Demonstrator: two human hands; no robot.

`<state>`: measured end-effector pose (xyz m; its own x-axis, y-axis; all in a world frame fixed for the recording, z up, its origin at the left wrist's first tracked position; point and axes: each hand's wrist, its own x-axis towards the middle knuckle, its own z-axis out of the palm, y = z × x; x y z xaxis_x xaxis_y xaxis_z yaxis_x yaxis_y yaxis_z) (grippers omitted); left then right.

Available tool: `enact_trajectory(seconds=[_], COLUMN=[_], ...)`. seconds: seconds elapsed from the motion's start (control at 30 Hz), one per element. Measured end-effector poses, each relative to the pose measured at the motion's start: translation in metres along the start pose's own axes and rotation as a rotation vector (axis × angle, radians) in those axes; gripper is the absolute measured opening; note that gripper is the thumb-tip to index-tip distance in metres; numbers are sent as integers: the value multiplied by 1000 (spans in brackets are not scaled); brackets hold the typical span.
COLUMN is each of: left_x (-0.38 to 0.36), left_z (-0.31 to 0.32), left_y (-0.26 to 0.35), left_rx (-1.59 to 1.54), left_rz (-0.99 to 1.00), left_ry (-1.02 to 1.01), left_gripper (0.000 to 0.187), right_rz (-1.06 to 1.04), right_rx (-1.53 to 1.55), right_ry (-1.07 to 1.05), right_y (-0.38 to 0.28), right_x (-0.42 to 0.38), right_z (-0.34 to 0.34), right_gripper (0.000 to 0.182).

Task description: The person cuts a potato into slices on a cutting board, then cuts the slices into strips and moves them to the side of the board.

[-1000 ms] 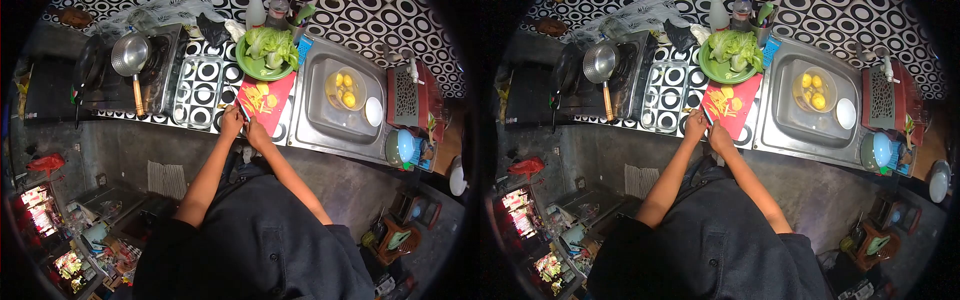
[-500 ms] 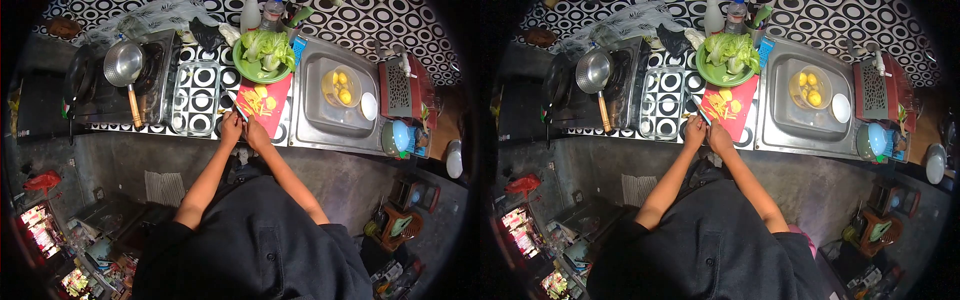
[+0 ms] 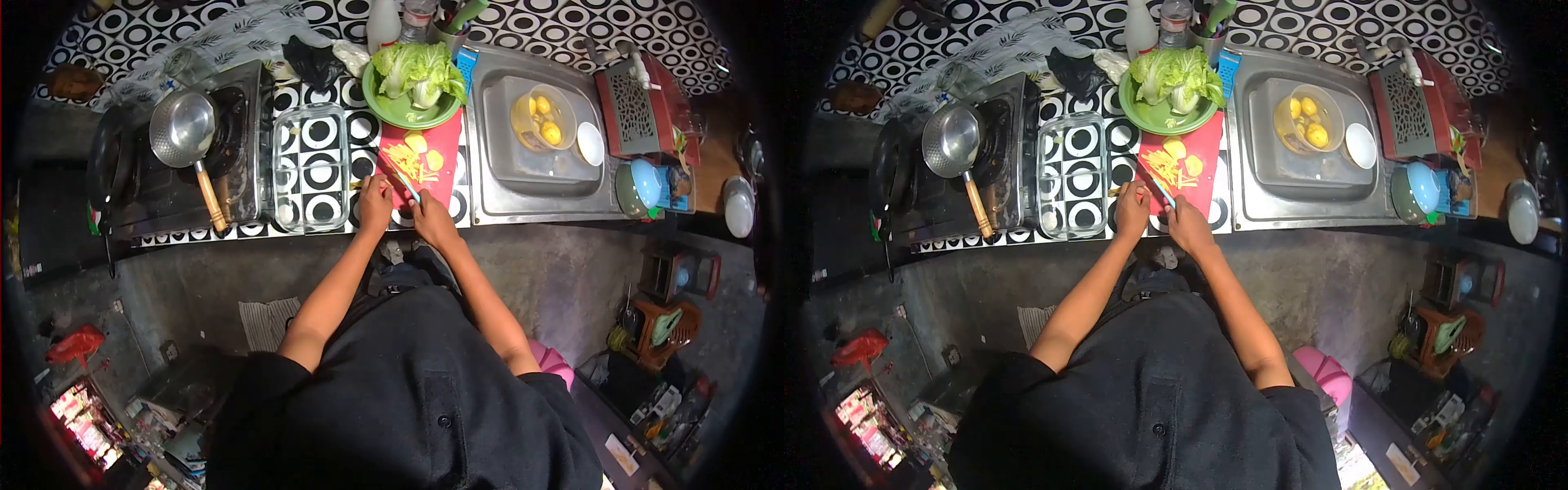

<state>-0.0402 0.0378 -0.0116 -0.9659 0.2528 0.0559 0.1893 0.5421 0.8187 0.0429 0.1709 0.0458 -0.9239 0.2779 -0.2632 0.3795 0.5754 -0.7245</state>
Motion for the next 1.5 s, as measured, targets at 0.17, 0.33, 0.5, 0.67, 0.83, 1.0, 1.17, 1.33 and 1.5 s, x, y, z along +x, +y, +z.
enact_trajectory(seconds=[0.17,0.33,0.5,0.67,0.83,1.0,1.17,1.33,1.5], left_x=[12,21,24,28,30,46,59,71,64], left_z=[5,0,-44,-87,-77,-69,-56,-52,-70], left_y=[-6,-5,26,68,77,93,91,86,96], left_rx=[53,-194,-93,1,72,256,377,340,132], left_rz=[123,41,273,620,729,557,535,463,230], left_ry=[29,-13,20,-271,-635,-928,-908,-627,-189], left_gripper=[25,22,20,25,29,39,38,34,29], right_rz=[66,124,77,-58,-172,-267,-302,-359,-303], right_rx=[-12,-29,-106,-241,-321,-353,-336,-279,-184], right_ry=[43,114,129,98,46,-1,-81,-108,-107], right_y=[-9,-5,-10,0,2,16,25,40,66], right_x=[-20,-39,-50,-50,-46,-33,-20,-12,-13], right_z=[-12,-12,-23,-41,-62,-71,-86,-103,-116], right_gripper=[27,28,27,25,25,25,23,22,21])
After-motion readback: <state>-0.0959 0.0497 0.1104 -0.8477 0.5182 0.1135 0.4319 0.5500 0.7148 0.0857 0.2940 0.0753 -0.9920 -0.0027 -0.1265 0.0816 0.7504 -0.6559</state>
